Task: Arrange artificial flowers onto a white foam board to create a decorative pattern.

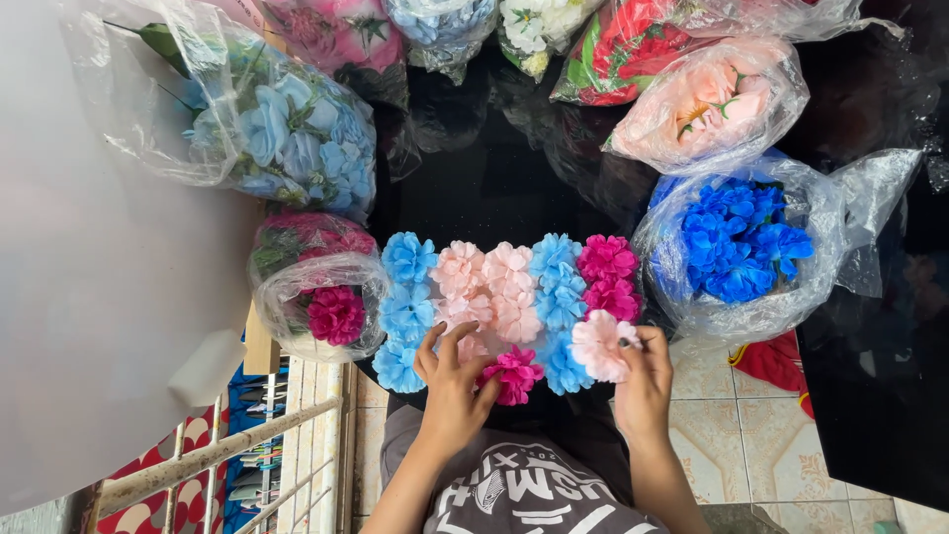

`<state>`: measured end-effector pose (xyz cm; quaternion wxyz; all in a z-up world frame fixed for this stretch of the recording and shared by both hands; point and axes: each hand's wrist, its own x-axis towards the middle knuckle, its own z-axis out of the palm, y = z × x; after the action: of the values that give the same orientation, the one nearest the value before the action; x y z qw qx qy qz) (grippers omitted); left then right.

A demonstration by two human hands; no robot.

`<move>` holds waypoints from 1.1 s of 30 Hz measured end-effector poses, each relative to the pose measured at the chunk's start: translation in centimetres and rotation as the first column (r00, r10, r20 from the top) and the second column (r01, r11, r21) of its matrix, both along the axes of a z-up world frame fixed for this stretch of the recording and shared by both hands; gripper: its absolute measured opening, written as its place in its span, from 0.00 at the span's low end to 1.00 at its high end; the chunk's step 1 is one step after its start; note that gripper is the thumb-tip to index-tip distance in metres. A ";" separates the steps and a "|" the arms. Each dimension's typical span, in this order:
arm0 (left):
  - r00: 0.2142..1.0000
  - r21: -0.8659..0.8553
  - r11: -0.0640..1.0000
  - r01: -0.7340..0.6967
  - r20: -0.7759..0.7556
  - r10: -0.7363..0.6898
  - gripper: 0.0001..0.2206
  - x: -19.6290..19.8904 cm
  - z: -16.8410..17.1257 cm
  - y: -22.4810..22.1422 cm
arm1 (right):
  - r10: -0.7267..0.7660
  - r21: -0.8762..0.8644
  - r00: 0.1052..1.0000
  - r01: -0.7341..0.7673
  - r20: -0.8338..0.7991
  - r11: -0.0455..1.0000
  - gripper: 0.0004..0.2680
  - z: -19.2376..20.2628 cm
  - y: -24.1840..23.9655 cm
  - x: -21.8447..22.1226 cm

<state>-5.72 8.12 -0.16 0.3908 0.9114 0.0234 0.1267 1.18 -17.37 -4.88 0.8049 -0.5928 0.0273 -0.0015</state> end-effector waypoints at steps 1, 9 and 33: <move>1.000 -0.003 1.000 0.006 0.000 -0.006 0.09 0.2 -0.2 -0.3 | -0.006 -0.003 1.000 0.006 0.000 1.000 0.05 0.3 -0.8 0.2; 0.996 0.103 0.993 -0.065 -0.046 0.070 0.06 2.4 -2.5 -2.0 | 0.039 0.263 0.985 0.006 -0.168 0.965 0.20 0.2 -6.5 0.0; 0.988 0.126 0.983 -0.136 -0.055 0.144 0.11 2.2 0.2 -1.2 | -0.061 -0.574 0.990 -0.022 -0.125 0.819 0.18 -0.2 -3.7 1.8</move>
<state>-3.48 6.93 0.03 0.3234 0.9333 0.0920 0.1258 2.94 -21.07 -5.10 0.5853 -0.8058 0.0874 0.0231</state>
